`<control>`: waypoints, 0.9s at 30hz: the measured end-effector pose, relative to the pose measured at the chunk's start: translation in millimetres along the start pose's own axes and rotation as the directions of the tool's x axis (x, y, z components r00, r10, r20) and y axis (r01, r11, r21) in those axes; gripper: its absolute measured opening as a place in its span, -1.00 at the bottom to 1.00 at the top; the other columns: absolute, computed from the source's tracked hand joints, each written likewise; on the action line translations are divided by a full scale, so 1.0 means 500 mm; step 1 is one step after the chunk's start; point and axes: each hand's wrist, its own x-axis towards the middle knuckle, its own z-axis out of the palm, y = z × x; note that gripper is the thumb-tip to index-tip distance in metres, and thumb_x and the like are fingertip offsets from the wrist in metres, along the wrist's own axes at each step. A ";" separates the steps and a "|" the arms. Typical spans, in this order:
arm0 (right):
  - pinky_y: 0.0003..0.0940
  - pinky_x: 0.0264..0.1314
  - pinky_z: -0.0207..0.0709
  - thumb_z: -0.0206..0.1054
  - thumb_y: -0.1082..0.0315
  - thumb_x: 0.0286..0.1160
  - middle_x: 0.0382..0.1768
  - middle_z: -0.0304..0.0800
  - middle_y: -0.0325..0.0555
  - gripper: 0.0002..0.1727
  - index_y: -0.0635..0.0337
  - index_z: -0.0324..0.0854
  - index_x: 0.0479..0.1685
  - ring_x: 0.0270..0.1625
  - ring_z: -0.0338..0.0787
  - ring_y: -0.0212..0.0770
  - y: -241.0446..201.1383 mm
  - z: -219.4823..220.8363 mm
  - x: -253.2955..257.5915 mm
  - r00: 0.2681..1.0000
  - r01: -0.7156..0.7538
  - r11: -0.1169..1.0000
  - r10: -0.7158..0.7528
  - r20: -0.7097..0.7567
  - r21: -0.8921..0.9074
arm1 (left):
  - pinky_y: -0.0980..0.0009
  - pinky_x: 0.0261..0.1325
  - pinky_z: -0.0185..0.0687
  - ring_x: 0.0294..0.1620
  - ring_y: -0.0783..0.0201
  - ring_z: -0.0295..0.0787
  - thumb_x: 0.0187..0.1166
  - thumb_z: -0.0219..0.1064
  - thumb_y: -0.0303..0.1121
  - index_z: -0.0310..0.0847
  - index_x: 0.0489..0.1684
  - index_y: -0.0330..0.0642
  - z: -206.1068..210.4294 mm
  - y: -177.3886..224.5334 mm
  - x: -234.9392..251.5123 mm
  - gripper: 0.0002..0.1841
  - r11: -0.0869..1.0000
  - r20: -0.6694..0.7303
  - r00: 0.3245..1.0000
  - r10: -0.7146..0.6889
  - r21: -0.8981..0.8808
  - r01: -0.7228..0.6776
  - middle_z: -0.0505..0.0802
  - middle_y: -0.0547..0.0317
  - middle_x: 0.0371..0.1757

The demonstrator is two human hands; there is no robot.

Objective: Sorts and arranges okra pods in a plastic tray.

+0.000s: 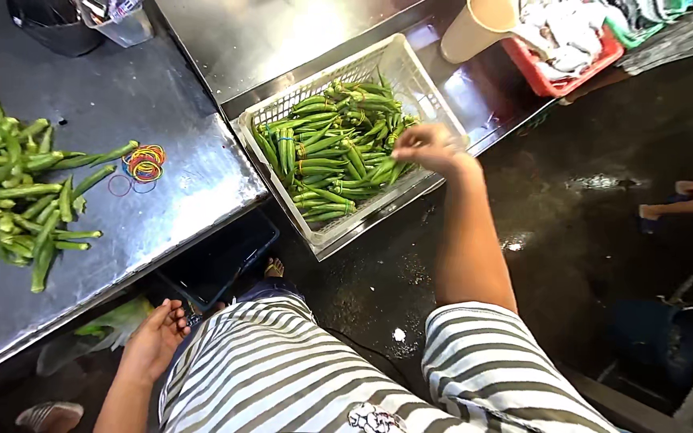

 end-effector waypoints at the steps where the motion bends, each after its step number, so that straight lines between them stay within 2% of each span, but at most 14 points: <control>1: 0.34 0.29 0.58 0.65 0.27 0.30 -0.01 0.85 0.20 -0.72 0.22 0.83 -0.09 0.15 0.79 0.21 0.011 0.023 0.013 0.994 -0.073 0.969 0.090 0.060 -0.237 | 0.38 -0.33 0.75 -0.49 0.35 0.70 0.89 -0.05 -0.09 0.61 -0.11 -0.07 -0.002 -0.001 0.001 -0.64 1.000 0.001 1.000 -0.001 0.000 0.001 0.75 0.26 -0.41; 2: 0.45 0.35 0.48 0.67 0.24 0.26 0.06 0.83 0.25 -0.72 0.16 0.85 -0.11 0.28 0.72 0.31 0.014 0.043 0.022 0.986 -0.106 0.918 0.146 0.077 -0.381 | 0.38 -0.33 0.74 -0.49 0.34 0.70 0.88 -0.04 -0.09 0.61 -0.12 -0.08 -0.003 -0.001 0.001 -0.64 1.000 -0.003 1.000 0.002 0.000 -0.002 0.75 0.25 -0.41; 4: 0.43 0.42 0.42 0.60 0.34 0.26 0.18 0.75 0.25 -0.76 0.10 0.85 -0.07 0.40 0.62 0.33 0.005 0.063 0.026 0.987 -0.092 0.885 0.140 0.073 -0.457 | 0.38 -0.35 0.74 -0.50 0.34 0.70 0.88 -0.05 -0.08 0.62 -0.12 -0.08 -0.007 -0.005 0.000 -0.63 1.000 -0.013 1.000 0.007 -0.007 -0.007 0.76 0.26 -0.42; 7: 0.45 0.30 0.48 0.38 0.47 0.38 0.12 0.85 0.09 -0.74 -0.04 0.87 -0.06 0.32 0.73 0.23 -0.012 0.080 0.017 0.966 -0.028 0.853 0.156 0.205 -0.521 | 0.38 -0.34 0.75 -0.50 0.34 0.71 0.89 -0.05 -0.08 0.62 -0.12 -0.08 -0.017 -0.011 -0.002 -0.62 1.000 -0.022 1.000 -0.011 -0.018 0.010 0.76 0.25 -0.42; 10: 0.50 0.21 0.47 0.29 0.29 0.58 0.09 0.85 0.14 -0.80 0.00 0.86 -0.09 0.29 0.74 0.28 -0.070 0.065 0.015 0.948 -0.085 0.764 0.259 0.184 -0.639 | 0.38 -0.35 0.74 -0.50 0.34 0.70 0.88 -0.05 -0.08 0.62 -0.13 -0.08 -0.015 -0.018 0.000 -0.62 0.999 -0.030 0.999 -0.017 -0.032 0.016 0.75 0.25 -0.42; 11: 0.49 0.20 0.48 0.25 0.25 0.61 0.07 0.84 0.18 -0.77 0.07 0.84 -0.09 0.28 0.75 0.30 -0.096 0.061 0.012 0.964 -0.070 0.766 0.216 0.154 -0.639 | 0.38 -0.35 0.74 -0.50 0.34 0.70 0.88 -0.04 -0.09 0.62 -0.14 -0.08 -0.017 -0.019 -0.001 -0.62 0.999 -0.035 0.999 -0.020 -0.039 0.019 0.76 0.24 -0.41; 13: 0.35 0.31 0.55 0.30 0.34 0.55 0.09 0.86 0.10 -0.77 0.08 0.83 0.04 0.26 0.78 0.18 -0.143 0.064 0.010 0.986 0.111 0.866 -0.037 0.160 -0.487 | 0.37 -0.35 0.74 -0.50 0.34 0.70 0.88 -0.03 -0.09 0.62 -0.14 -0.09 -0.017 -0.023 0.000 -0.63 0.998 -0.033 0.999 -0.019 -0.053 0.017 0.75 0.24 -0.42; 15: 0.21 0.41 0.58 0.50 0.28 0.42 0.18 0.80 0.06 -0.63 0.07 0.75 0.22 0.31 0.75 0.10 -0.182 0.109 0.020 0.941 0.335 0.892 -0.298 0.162 -0.304 | 0.38 -0.36 0.74 -0.51 0.34 0.69 0.88 -0.03 -0.09 0.62 -0.14 -0.10 -0.016 -0.028 0.002 -0.64 0.998 -0.028 0.999 -0.021 -0.057 0.020 0.75 0.24 -0.42; 16: 0.20 0.44 0.55 0.61 0.23 0.28 0.25 0.75 0.03 -0.49 -0.01 0.71 0.31 0.37 0.68 0.10 -0.201 0.144 0.029 0.923 0.383 0.865 -0.353 0.151 -0.324 | 0.38 -0.36 0.74 -0.51 0.34 0.69 0.88 -0.02 -0.10 0.62 -0.14 -0.10 -0.014 -0.029 0.004 -0.64 0.998 -0.027 0.999 -0.025 -0.059 0.024 0.75 0.23 -0.42; 18: 0.24 0.36 0.52 0.70 0.19 0.08 0.34 0.68 0.03 -0.32 -0.14 0.69 0.37 0.43 0.59 0.19 -0.224 0.217 0.043 0.926 0.371 0.781 -0.349 0.142 -0.502 | 0.38 -0.36 0.74 -0.51 0.33 0.69 0.88 -0.02 -0.09 0.62 -0.15 -0.09 -0.012 -0.033 0.004 -0.64 0.998 -0.030 0.999 -0.032 -0.058 0.030 0.74 0.24 -0.42; 20: 0.24 0.30 0.57 0.65 0.28 0.13 0.32 0.65 0.10 -0.45 -0.15 0.76 0.26 0.37 0.65 0.21 -0.230 0.247 0.052 0.945 0.325 0.765 -0.283 0.164 -0.555 | 0.38 -0.38 0.73 -0.52 0.33 0.69 0.88 -0.02 -0.09 0.62 -0.14 -0.10 -0.015 -0.033 0.001 -0.64 0.998 -0.036 0.999 -0.025 -0.057 0.023 0.75 0.24 -0.42; 23: 0.28 0.38 0.57 0.65 0.25 0.06 0.18 0.79 0.05 -0.57 -0.11 0.86 0.06 0.34 0.71 0.14 -0.236 0.178 0.062 0.943 0.321 0.854 -0.248 0.223 -0.408 | 0.38 -0.38 0.74 -0.52 0.34 0.69 0.87 -0.02 -0.09 0.61 -0.13 -0.09 -0.031 -0.038 0.001 -0.64 0.997 -0.054 0.998 -0.011 -0.082 0.006 0.75 0.24 -0.43; 25: 0.24 0.28 0.63 0.69 0.20 0.06 0.02 0.87 -0.01 -0.61 -0.07 0.90 -0.01 0.14 0.80 0.05 -0.215 0.090 0.058 0.926 0.367 0.887 -0.322 0.195 -0.279 | 0.37 -0.37 0.74 -0.52 0.34 0.69 0.87 -0.01 -0.08 0.61 -0.12 -0.08 -0.050 -0.050 0.005 -0.65 0.994 -0.072 0.997 -0.027 -0.104 0.019 0.74 0.24 -0.43; 27: 0.18 0.09 0.70 0.67 0.14 0.13 -0.13 0.89 -0.08 -0.64 -0.04 0.88 -0.03 -0.08 0.84 -0.06 -0.186 -0.008 0.061 0.941 0.339 0.925 -0.330 0.078 -0.171 | 0.37 -0.37 0.74 -0.53 0.34 0.68 0.86 0.00 -0.06 0.62 -0.13 -0.07 -0.067 -0.067 0.006 -0.64 0.992 -0.098 0.994 -0.057 -0.118 0.045 0.74 0.25 -0.43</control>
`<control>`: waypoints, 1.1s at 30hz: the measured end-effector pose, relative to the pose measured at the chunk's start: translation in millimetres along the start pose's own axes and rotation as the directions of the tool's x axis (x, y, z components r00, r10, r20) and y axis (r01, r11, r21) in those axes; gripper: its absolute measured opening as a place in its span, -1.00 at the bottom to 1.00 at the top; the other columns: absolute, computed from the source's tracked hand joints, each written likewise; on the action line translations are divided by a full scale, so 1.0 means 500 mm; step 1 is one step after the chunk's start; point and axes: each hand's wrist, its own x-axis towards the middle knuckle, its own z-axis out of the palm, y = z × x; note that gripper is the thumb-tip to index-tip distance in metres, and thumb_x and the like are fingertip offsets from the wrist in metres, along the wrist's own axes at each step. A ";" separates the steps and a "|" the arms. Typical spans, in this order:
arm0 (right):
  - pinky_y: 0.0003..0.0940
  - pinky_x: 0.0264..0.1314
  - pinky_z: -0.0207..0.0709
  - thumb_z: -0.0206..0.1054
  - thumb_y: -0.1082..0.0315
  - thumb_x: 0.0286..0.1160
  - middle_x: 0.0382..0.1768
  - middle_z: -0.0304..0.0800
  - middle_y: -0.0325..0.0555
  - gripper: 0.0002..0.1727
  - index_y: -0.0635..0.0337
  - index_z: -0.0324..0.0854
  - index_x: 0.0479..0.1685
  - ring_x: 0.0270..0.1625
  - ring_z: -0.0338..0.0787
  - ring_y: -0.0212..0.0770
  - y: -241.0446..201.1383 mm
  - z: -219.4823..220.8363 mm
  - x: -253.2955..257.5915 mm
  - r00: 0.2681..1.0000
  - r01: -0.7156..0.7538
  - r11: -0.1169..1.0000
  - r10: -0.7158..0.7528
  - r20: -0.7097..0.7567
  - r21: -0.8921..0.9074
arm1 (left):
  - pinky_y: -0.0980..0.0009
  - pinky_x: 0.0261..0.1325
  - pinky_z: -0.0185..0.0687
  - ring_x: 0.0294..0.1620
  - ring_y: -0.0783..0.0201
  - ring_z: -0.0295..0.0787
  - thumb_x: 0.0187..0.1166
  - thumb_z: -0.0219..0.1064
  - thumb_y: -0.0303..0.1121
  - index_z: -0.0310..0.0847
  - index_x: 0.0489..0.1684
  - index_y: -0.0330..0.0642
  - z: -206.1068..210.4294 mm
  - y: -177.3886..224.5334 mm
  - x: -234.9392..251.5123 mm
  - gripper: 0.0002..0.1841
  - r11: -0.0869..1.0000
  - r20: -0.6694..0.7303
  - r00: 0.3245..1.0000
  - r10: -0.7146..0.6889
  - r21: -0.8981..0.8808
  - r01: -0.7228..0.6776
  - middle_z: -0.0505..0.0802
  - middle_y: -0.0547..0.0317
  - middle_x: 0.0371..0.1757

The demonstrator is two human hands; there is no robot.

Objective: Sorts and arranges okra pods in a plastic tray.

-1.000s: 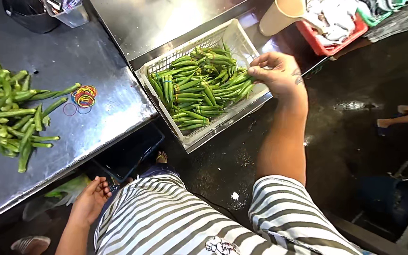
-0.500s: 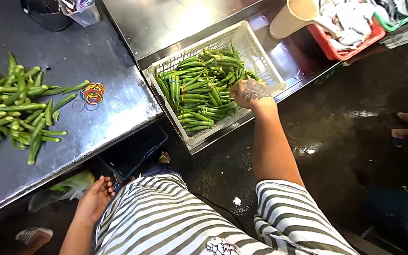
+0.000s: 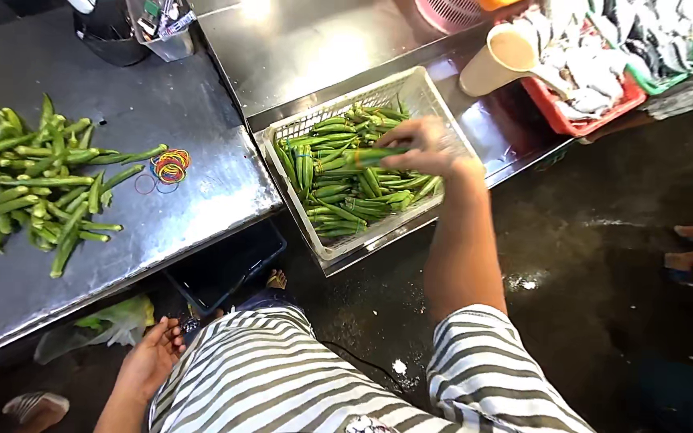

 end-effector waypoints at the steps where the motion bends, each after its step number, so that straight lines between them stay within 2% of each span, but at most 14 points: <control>1: 0.19 0.04 0.69 0.67 0.14 0.19 -0.15 0.88 -0.05 -0.64 -0.01 0.86 0.00 -0.13 0.83 -0.04 0.015 -0.042 -0.002 0.995 -0.060 0.998 0.060 -0.076 0.013 | 0.37 -0.37 0.74 -0.53 0.34 0.68 0.86 -0.01 -0.05 0.61 -0.13 -0.06 -0.006 -0.006 0.002 -0.64 1.000 -0.012 1.000 -0.014 -0.003 0.014 0.74 0.26 -0.44; 3: 0.33 0.03 0.56 0.66 0.11 0.19 -0.16 0.83 0.08 -0.61 0.03 0.85 0.01 -0.11 0.77 0.11 0.043 -0.095 0.015 0.937 -0.252 0.967 0.235 -0.258 -0.036 | 0.36 -0.40 0.73 -0.55 0.33 0.68 0.86 0.00 -0.04 0.60 -0.12 -0.06 -0.010 -0.014 0.003 -0.64 1.000 -0.042 0.999 -0.030 -0.007 0.030 0.73 0.26 -0.46; 6: 0.47 0.36 0.45 0.64 0.12 0.16 0.18 0.76 0.38 -0.44 0.25 0.76 0.17 0.31 0.70 0.37 0.080 -0.089 0.092 0.749 -0.570 0.821 0.535 -0.389 0.031 | 0.36 -0.41 0.72 -0.56 0.35 0.66 0.85 0.00 -0.05 0.59 -0.10 -0.05 -0.008 -0.019 0.011 -0.66 0.999 -0.055 0.998 -0.029 0.027 0.030 0.72 0.28 -0.45; 9: 0.12 0.34 0.64 0.41 -0.01 0.58 0.39 0.65 0.28 -0.32 0.30 0.47 0.53 0.31 0.75 0.14 0.160 0.012 0.178 0.723 -0.482 0.751 0.632 -0.279 0.452 | 0.38 -0.42 0.71 -0.57 0.35 0.65 0.84 0.03 -0.05 0.59 -0.10 -0.05 -0.007 -0.021 0.015 -0.67 0.998 -0.061 0.998 -0.022 0.060 0.026 0.71 0.28 -0.45; 11: 0.10 0.30 0.63 0.26 -0.10 0.69 0.30 0.71 0.20 -0.39 0.22 0.58 0.45 0.23 0.77 0.08 0.196 0.067 0.208 0.683 -0.364 0.660 0.669 -0.294 0.658 | 0.36 -0.40 0.72 -0.55 0.35 0.66 0.83 0.05 -0.06 0.61 -0.10 -0.06 -0.011 -0.014 0.011 -0.68 0.998 -0.066 0.998 -0.004 0.060 0.008 0.73 0.27 -0.44; 13: 0.11 0.41 0.53 0.08 0.04 0.82 0.31 0.73 0.17 -0.52 0.19 0.64 0.39 0.35 0.71 0.06 0.200 0.075 0.214 0.638 -0.354 0.679 0.678 -0.366 0.643 | 0.35 -0.38 0.73 -0.54 0.35 0.68 0.84 0.04 -0.06 0.60 -0.09 -0.06 -0.017 -0.006 0.008 -0.67 0.999 -0.061 0.998 0.023 0.050 -0.020 0.74 0.27 -0.44; 15: 0.16 0.62 0.37 0.01 0.21 0.82 0.42 0.69 0.19 -0.56 0.18 0.63 0.44 0.54 0.61 0.11 0.185 0.064 0.209 0.741 -0.411 0.800 0.572 -0.351 0.438 | 0.36 -0.39 0.73 -0.54 0.35 0.68 0.84 0.03 -0.04 0.60 -0.07 -0.05 -0.028 -0.010 0.010 -0.67 0.999 -0.071 0.997 0.029 0.035 -0.026 0.73 0.28 -0.44; 18: 0.21 0.62 0.37 0.04 0.21 0.80 0.41 0.69 0.22 -0.55 0.20 0.59 0.48 0.54 0.62 0.16 0.139 0.050 0.188 0.826 -0.384 0.890 0.451 -0.337 0.247 | 0.35 -0.40 0.72 -0.55 0.34 0.67 0.84 0.03 -0.03 0.60 -0.12 -0.06 -0.041 -0.028 0.026 -0.66 1.000 -0.100 0.995 -0.008 -0.001 0.008 0.72 0.27 -0.46; 20: 0.16 0.48 0.52 0.10 0.17 0.76 0.24 0.78 0.17 -0.56 0.21 0.60 0.41 0.35 0.75 0.10 0.065 0.052 0.155 0.857 -0.290 0.932 0.354 -0.375 0.218 | 0.36 -0.41 0.72 -0.57 0.35 0.66 0.84 0.03 -0.03 0.60 -0.14 -0.04 -0.039 -0.039 0.036 -0.66 0.999 -0.104 0.994 -0.029 -0.028 0.026 0.72 0.28 -0.46; 23: 0.16 0.17 0.70 0.32 0.07 0.64 -0.06 0.87 0.12 -0.55 0.20 0.63 0.32 0.00 0.87 0.04 -0.089 0.135 0.124 0.953 -0.186 0.961 0.227 -0.201 0.204 | 0.37 -0.40 0.70 -0.57 0.35 0.65 0.84 0.04 -0.05 0.59 -0.15 -0.07 -0.029 -0.051 0.046 -0.66 0.998 -0.098 0.994 -0.050 -0.029 0.047 0.71 0.28 -0.47; 26: 0.35 0.26 0.63 0.55 -0.06 0.33 0.26 0.71 0.29 -0.10 0.20 0.34 0.65 0.28 0.75 0.28 -0.170 0.272 0.136 0.948 -0.315 0.949 0.315 -0.049 0.014 | 0.38 -0.40 0.70 -0.57 0.35 0.65 0.84 0.06 -0.05 0.60 -0.16 -0.09 0.001 -0.046 0.057 -0.65 0.997 -0.068 0.996 -0.064 0.042 0.067 0.71 0.27 -0.48; 28: 0.29 0.20 0.65 0.57 0.03 0.20 0.33 0.69 0.22 -0.03 0.13 0.26 0.71 0.34 0.73 0.24 -0.197 0.312 0.151 0.926 -0.376 0.923 0.372 -0.062 -0.084 | 0.38 -0.42 0.70 -0.57 0.35 0.66 0.84 0.06 -0.05 0.61 -0.14 -0.09 0.014 -0.028 0.062 -0.66 0.995 -0.040 0.998 -0.046 0.088 0.050 0.72 0.26 -0.47; 31: 0.26 0.04 0.69 0.63 0.17 0.02 0.19 0.74 0.14 -0.06 0.04 0.31 0.59 0.16 0.81 0.15 -0.203 0.310 0.157 0.915 -0.393 0.912 0.401 -0.051 0.119 | 0.36 -0.42 0.72 -0.54 0.34 0.68 0.84 0.06 -0.05 0.59 -0.04 -0.07 0.006 -0.009 0.067 -0.68 0.991 -0.010 1.000 0.005 0.131 -0.004 0.73 0.26 -0.42; 33: 0.22 -0.01 0.71 0.64 0.26 -0.02 0.04 0.79 0.12 -0.13 0.10 0.41 0.50 0.01 0.83 0.12 -0.197 0.278 0.136 0.905 -0.314 0.907 0.375 -0.199 0.280 | 0.35 -0.40 0.72 -0.53 0.34 0.68 0.84 0.06 -0.05 0.58 -0.03 -0.06 0.001 0.001 0.072 -0.69 0.992 -0.020 1.000 0.018 0.126 -0.015 0.73 0.26 -0.42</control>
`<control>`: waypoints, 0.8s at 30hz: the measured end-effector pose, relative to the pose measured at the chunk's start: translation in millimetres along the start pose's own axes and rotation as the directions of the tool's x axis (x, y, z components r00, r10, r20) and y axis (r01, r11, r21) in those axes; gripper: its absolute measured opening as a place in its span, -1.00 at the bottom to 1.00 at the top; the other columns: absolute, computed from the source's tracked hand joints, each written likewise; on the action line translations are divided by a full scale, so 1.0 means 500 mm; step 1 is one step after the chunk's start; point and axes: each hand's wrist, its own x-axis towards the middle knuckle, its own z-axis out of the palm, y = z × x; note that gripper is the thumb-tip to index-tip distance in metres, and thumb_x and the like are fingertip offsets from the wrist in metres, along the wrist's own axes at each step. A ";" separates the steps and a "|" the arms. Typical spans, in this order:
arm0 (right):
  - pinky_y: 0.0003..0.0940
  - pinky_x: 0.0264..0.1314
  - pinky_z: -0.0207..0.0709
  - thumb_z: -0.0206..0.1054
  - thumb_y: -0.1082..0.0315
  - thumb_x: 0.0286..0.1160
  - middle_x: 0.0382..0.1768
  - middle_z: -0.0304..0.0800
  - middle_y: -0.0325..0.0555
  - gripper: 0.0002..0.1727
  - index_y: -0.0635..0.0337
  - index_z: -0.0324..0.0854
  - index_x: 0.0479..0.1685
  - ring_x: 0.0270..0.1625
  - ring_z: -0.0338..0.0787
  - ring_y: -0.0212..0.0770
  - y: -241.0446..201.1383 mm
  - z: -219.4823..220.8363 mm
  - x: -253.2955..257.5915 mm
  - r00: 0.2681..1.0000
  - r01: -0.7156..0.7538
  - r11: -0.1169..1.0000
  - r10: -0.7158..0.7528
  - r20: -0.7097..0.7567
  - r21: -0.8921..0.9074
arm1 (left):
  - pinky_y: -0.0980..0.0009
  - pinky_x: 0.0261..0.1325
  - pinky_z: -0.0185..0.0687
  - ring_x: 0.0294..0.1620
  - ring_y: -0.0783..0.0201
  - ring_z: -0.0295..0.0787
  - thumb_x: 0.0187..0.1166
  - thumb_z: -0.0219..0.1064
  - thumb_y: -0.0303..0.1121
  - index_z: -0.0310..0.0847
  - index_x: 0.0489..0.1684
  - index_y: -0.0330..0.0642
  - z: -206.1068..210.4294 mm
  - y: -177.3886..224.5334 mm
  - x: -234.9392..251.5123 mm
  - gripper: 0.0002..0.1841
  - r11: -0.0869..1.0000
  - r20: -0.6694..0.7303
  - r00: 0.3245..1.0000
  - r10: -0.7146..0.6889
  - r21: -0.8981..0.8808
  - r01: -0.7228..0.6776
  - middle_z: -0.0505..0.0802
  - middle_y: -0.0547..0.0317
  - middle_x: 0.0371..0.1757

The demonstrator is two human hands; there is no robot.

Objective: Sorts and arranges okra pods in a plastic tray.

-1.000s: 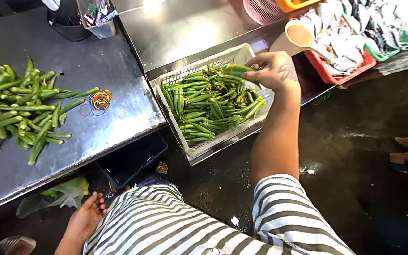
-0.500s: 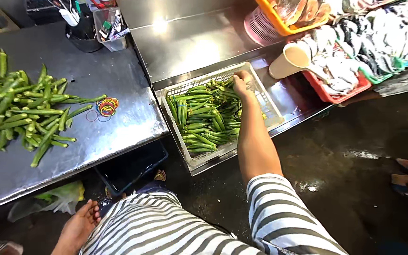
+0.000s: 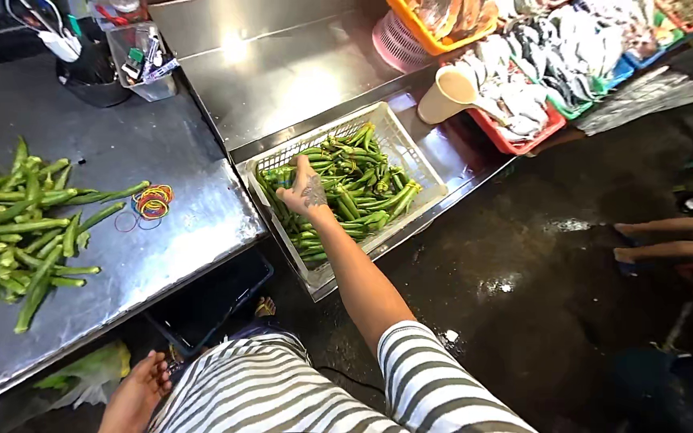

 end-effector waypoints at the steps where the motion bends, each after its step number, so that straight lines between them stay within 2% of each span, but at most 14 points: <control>1: 0.19 -0.02 0.74 0.64 0.28 -0.02 0.00 0.83 0.11 -0.16 0.16 0.44 0.46 -0.03 0.85 0.10 -0.001 -0.032 -0.008 0.994 0.044 0.997 -0.038 -0.103 0.059 | 0.35 -0.39 0.72 -0.53 0.34 0.68 0.84 0.05 -0.05 0.58 -0.04 -0.05 -0.006 0.001 0.000 -0.69 1.000 -0.011 1.000 0.000 -0.003 -0.001 0.73 0.27 -0.41; 3: 0.13 -0.02 0.76 0.64 0.24 0.00 0.01 0.85 0.09 -0.19 0.25 0.47 0.42 -0.03 0.87 0.06 0.000 -0.120 -0.019 0.944 0.117 0.993 -0.103 -0.314 0.024 | 0.34 -0.38 0.73 -0.52 0.34 0.68 0.85 0.04 -0.05 0.59 -0.05 -0.06 -0.022 -0.003 -0.008 -0.68 1.000 -0.044 0.999 0.001 0.000 -0.001 0.72 0.28 -0.41; 5: 0.16 0.03 0.72 0.62 0.24 -0.01 0.02 0.82 0.13 -0.24 0.30 0.50 0.33 0.02 0.85 0.11 0.018 -0.219 -0.005 0.884 0.070 0.989 -0.120 -0.453 -0.127 | 0.34 -0.39 0.73 -0.54 0.34 0.68 0.86 0.02 -0.05 0.58 -0.07 -0.06 -0.046 -0.019 -0.013 -0.67 1.000 -0.068 0.998 -0.019 0.002 0.020 0.72 0.29 -0.43; 7: 0.23 0.09 0.65 0.59 0.26 -0.04 0.03 0.80 0.20 -0.28 0.28 0.50 0.27 0.10 0.82 0.20 0.062 -0.292 0.045 0.870 -0.069 0.955 -0.083 -0.485 -0.287 | 0.35 -0.38 0.73 -0.54 0.36 0.67 0.86 0.00 -0.03 0.57 -0.10 -0.03 -0.066 -0.037 -0.001 -0.66 0.999 -0.064 0.997 -0.046 -0.012 0.045 0.71 0.32 -0.45; 9: 0.31 0.32 0.55 0.61 0.27 0.02 0.25 0.69 0.35 -0.26 0.29 0.51 0.35 0.37 0.67 0.34 0.143 -0.323 0.114 0.918 -0.197 0.893 0.022 -0.397 -0.404 | 0.36 -0.37 0.72 -0.54 0.36 0.67 0.85 0.01 -0.03 0.57 -0.14 -0.03 -0.080 -0.057 0.009 -0.67 0.998 -0.071 0.996 -0.060 -0.028 0.058 0.72 0.32 -0.47; 10: 0.37 0.42 0.48 0.61 0.26 0.12 0.42 0.55 0.43 -0.24 0.28 0.51 0.45 0.50 0.55 0.42 0.195 -0.322 0.142 0.943 -0.226 0.866 0.079 -0.324 -0.445 | 0.37 -0.37 0.72 -0.54 0.37 0.67 0.85 0.01 -0.05 0.56 -0.13 -0.04 -0.084 -0.065 0.009 -0.68 0.998 -0.078 0.995 -0.063 -0.021 0.062 0.72 0.32 -0.47; 11: 0.45 0.44 0.45 0.57 0.24 0.25 0.54 0.40 0.50 -0.26 0.24 0.51 0.53 0.55 0.46 0.50 0.244 -0.316 0.155 0.958 -0.238 0.852 0.127 -0.258 -0.466 | 0.38 -0.38 0.71 -0.55 0.37 0.67 0.85 0.03 -0.06 0.56 -0.13 -0.05 -0.086 -0.069 0.008 -0.69 0.998 -0.090 0.994 -0.065 -0.015 0.064 0.72 0.32 -0.47; 12: 0.48 0.45 0.42 0.51 0.20 0.39 0.59 0.34 0.52 -0.32 0.17 0.52 0.57 0.56 0.44 0.52 0.279 -0.306 0.158 0.962 -0.247 0.838 0.152 -0.226 -0.487 | 0.38 -0.38 0.71 -0.55 0.37 0.66 0.84 0.03 -0.07 0.56 -0.13 -0.05 -0.086 -0.068 0.008 -0.69 0.998 -0.097 0.993 -0.062 -0.007 0.061 0.71 0.32 -0.47; 15: 0.43 0.54 0.36 0.27 0.12 0.66 0.61 0.40 0.39 -0.46 -0.04 0.51 0.62 0.63 0.39 0.45 0.332 -0.281 0.168 0.973 -0.201 0.816 0.102 -0.208 -0.543 | 0.38 -0.39 0.72 -0.55 0.37 0.67 0.83 0.06 -0.06 0.58 -0.08 -0.06 -0.082 -0.064 0.002 -0.70 0.999 -0.108 0.994 -0.035 -0.003 0.034 0.72 0.31 -0.44; 18: 0.44 0.59 0.28 0.19 0.26 0.67 0.68 0.29 0.39 -0.38 0.03 0.35 0.76 0.67 0.31 0.48 0.345 -0.283 0.165 0.985 -0.166 0.832 0.114 -0.129 -0.529 | 0.40 -0.39 0.70 -0.52 0.37 0.68 0.82 0.11 -0.08 0.58 -0.02 -0.09 -0.078 -0.059 -0.005 -0.72 0.998 -0.125 0.992 -0.036 0.048 0.042 0.73 0.29 -0.41; 20: 0.40 0.67 0.19 0.14 0.22 0.73 0.74 0.26 0.28 -0.39 0.12 0.31 0.77 0.71 0.27 0.44 0.322 -0.290 0.143 0.989 -0.128 0.864 0.077 -0.124 -0.487 | 0.42 -0.40 0.69 -0.52 0.38 0.67 0.82 0.11 -0.08 0.57 -0.02 -0.09 -0.072 -0.055 -0.004 -0.72 0.996 -0.126 0.991 -0.037 0.076 0.047 0.72 0.29 -0.41; 21: 0.36 0.68 0.19 0.17 0.20 0.71 0.71 0.30 0.27 -0.39 0.18 0.34 0.72 0.70 0.30 0.42 0.306 -0.286 0.127 0.987 -0.079 0.889 0.007 -0.159 -0.451 | 0.41 -0.40 0.69 -0.52 0.38 0.67 0.81 0.11 -0.08 0.57 -0.01 -0.08 -0.068 -0.054 0.000 -0.73 0.996 -0.122 0.992 -0.037 0.072 0.046 0.72 0.29 -0.40; 23: 0.27 0.61 0.35 0.26 0.13 0.61 0.58 0.45 0.27 -0.42 0.17 0.47 0.59 0.60 0.46 0.32 0.255 -0.260 0.083 0.968 0.036 0.930 -0.123 -0.218 -0.367 | 0.36 -0.39 0.71 -0.51 0.35 0.68 0.81 0.13 -0.09 0.58 0.00 -0.10 -0.062 -0.051 0.009 -0.72 0.998 -0.113 0.993 -0.038 0.048 0.043 0.73 0.26 -0.40; 24: 0.22 0.52 0.46 0.31 0.11 0.56 0.47 0.54 0.27 -0.45 0.15 0.56 0.51 0.49 0.56 0.27 0.232 -0.241 0.057 0.965 0.105 0.943 -0.173 -0.195 -0.316 | 0.35 -0.39 0.71 -0.51 0.34 0.68 0.81 0.13 -0.10 0.58 0.01 -0.11 -0.061 -0.052 0.010 -0.72 0.998 -0.108 0.993 -0.039 0.047 0.044 0.73 0.25 -0.40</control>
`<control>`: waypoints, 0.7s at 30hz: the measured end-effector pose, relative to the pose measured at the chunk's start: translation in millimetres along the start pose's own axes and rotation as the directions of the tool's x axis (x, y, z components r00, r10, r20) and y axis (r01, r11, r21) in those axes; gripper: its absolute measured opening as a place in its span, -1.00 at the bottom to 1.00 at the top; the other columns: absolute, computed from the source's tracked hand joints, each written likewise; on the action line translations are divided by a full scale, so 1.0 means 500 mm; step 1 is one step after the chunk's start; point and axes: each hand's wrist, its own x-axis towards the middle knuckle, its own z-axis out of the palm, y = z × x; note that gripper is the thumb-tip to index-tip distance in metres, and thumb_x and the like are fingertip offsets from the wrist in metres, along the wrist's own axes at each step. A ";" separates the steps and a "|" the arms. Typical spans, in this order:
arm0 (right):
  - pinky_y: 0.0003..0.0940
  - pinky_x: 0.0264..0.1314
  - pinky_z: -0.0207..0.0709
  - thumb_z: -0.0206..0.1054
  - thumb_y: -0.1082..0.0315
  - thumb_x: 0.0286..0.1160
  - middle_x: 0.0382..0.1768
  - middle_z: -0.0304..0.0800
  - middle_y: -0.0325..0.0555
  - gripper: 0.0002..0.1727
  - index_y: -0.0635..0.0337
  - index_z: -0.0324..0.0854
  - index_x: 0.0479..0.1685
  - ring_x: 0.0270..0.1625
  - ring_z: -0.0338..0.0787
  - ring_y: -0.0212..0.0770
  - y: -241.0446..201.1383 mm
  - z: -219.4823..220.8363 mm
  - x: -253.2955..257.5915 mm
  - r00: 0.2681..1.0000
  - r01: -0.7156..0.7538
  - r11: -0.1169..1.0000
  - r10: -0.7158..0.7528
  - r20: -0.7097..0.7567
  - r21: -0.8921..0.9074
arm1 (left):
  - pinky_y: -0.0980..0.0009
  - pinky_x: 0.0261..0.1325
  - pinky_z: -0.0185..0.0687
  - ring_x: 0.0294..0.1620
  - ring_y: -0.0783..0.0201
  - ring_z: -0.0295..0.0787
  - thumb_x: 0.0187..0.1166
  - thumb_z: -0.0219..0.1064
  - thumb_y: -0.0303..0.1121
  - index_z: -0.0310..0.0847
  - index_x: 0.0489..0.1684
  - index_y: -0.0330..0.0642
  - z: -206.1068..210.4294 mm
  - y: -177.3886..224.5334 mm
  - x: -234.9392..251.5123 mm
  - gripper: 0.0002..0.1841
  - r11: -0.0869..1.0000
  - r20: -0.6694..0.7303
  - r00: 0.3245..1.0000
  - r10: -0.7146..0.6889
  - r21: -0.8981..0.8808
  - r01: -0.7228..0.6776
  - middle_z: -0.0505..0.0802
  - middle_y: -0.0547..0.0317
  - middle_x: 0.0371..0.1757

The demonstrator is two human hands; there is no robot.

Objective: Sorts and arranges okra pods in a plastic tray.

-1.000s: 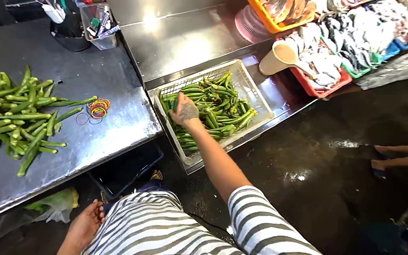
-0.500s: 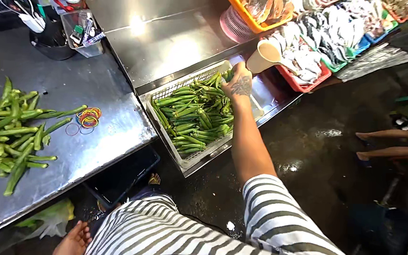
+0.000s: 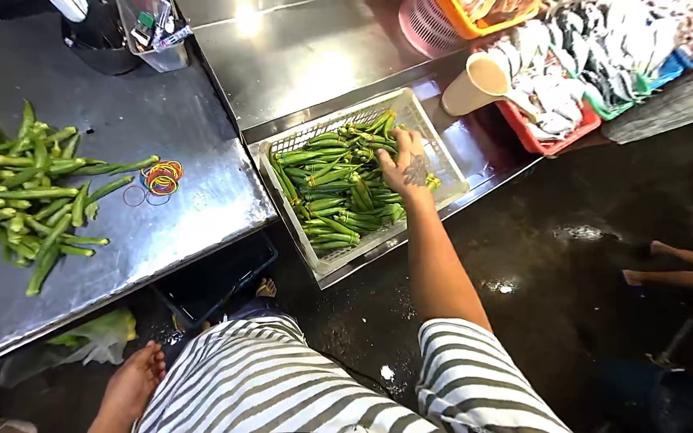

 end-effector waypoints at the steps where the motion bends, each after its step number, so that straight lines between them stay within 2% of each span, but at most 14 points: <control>1: 0.20 0.43 0.54 0.38 0.09 0.49 0.40 0.59 0.24 -0.46 0.11 0.62 0.44 0.40 0.63 0.23 -0.024 0.010 -0.026 0.997 0.060 0.997 -0.062 0.052 0.052 | 0.36 -0.39 0.71 -0.52 0.35 0.67 0.81 0.13 -0.11 0.57 0.02 -0.12 0.003 0.000 -0.003 -0.73 1.000 0.005 1.000 0.001 0.010 -0.001 0.72 0.25 -0.41; 3: 0.31 0.47 0.46 0.54 0.09 0.31 0.48 0.55 0.16 -0.38 -0.06 0.64 0.46 0.49 0.53 0.28 -0.066 0.040 -0.057 0.960 0.184 0.983 -0.183 0.212 0.014 | 0.37 -0.37 0.71 -0.51 0.35 0.67 0.82 0.13 -0.14 0.56 0.04 -0.16 0.011 0.003 -0.007 -0.73 0.999 0.015 1.000 0.015 0.032 -0.015 0.72 0.23 -0.39; 5: 0.39 0.56 0.30 0.64 0.19 0.16 0.61 0.50 0.06 -0.21 -0.33 0.56 0.58 0.59 0.43 0.33 -0.089 0.089 -0.067 0.913 0.335 0.922 -0.266 0.311 -0.195 | 0.39 -0.33 0.73 -0.48 0.35 0.69 0.82 0.14 -0.15 0.58 0.06 -0.19 0.014 0.001 -0.005 -0.72 0.998 0.021 1.000 0.018 0.066 -0.020 0.73 0.20 -0.36; 6: 0.38 0.60 0.22 0.62 0.24 0.16 0.55 0.56 0.05 -0.19 -0.39 0.53 0.60 0.57 0.46 0.31 -0.092 0.113 -0.067 0.895 0.401 0.867 -0.304 0.326 -0.295 | 0.40 -0.34 0.72 -0.48 0.35 0.69 0.82 0.15 -0.15 0.58 0.06 -0.20 0.015 0.000 -0.004 -0.72 0.996 0.016 1.000 0.019 0.086 -0.020 0.74 0.20 -0.36; 8: 0.37 0.62 0.17 0.57 0.31 0.20 0.25 0.74 0.03 -0.30 -0.38 0.60 0.48 0.44 0.57 0.25 -0.088 0.136 -0.058 0.868 0.487 0.780 -0.384 0.315 -0.393 | 0.39 -0.36 0.71 -0.48 0.34 0.69 0.82 0.15 -0.14 0.57 0.09 -0.20 0.014 0.004 -0.005 -0.71 0.989 0.003 1.000 0.025 0.143 -0.025 0.74 0.18 -0.34; 10: 0.36 0.63 0.14 0.58 0.25 0.18 0.15 0.75 0.04 -0.40 -0.32 0.67 0.35 0.39 0.59 0.23 -0.088 0.127 -0.045 0.852 0.518 0.753 -0.411 0.325 -0.405 | 0.35 -0.40 0.70 -0.48 0.31 0.70 0.83 0.14 -0.11 0.54 0.18 -0.18 0.009 0.009 -0.006 -0.68 0.981 -0.004 0.999 0.035 0.190 -0.034 0.74 0.16 -0.30; 14: 0.40 0.57 0.19 0.55 0.20 0.20 0.24 0.68 0.07 -0.46 -0.14 0.63 0.30 0.44 0.56 0.25 -0.085 0.084 -0.042 0.893 0.423 0.827 -0.313 0.324 -0.369 | 0.35 -0.42 0.71 -0.49 0.32 0.71 0.82 0.15 -0.10 0.52 0.19 -0.17 -0.012 -0.009 -0.007 -0.68 0.980 -0.013 0.999 0.044 0.193 -0.041 0.75 0.16 -0.30; 17: 0.41 0.51 0.25 0.47 0.24 0.35 0.17 0.81 0.02 -0.57 -0.01 0.63 0.25 0.38 0.66 0.19 -0.079 0.024 -0.045 0.952 0.249 0.922 -0.177 0.251 -0.296 | 0.38 -0.38 0.71 -0.47 0.34 0.71 0.82 0.16 -0.10 0.55 0.15 -0.20 -0.033 -0.039 -0.007 -0.67 0.981 -0.029 0.999 0.043 0.189 -0.037 0.76 0.16 -0.30; 19: 0.45 0.47 0.30 0.42 0.20 0.52 0.18 0.81 0.10 -0.58 0.04 0.61 0.34 0.37 0.68 0.24 -0.065 -0.026 -0.043 0.980 0.113 0.957 -0.064 0.187 -0.267 | 0.39 -0.34 0.72 -0.45 0.35 0.73 0.82 0.16 -0.12 0.56 0.15 -0.23 -0.047 -0.061 -0.008 -0.67 0.982 -0.042 0.998 0.049 0.185 -0.041 0.77 0.16 -0.30; 21: 0.50 0.35 0.35 0.36 0.19 0.58 0.18 0.78 0.20 -0.60 0.12 0.56 0.33 0.36 0.67 0.33 -0.041 -0.070 -0.046 0.993 0.026 0.958 0.008 0.119 -0.286 | 0.40 -0.27 0.72 -0.40 0.38 0.73 0.82 0.17 -0.15 0.56 0.16 -0.28 -0.058 -0.077 -0.011 -0.67 0.981 -0.057 0.997 0.057 0.190 -0.045 0.77 0.16 -0.26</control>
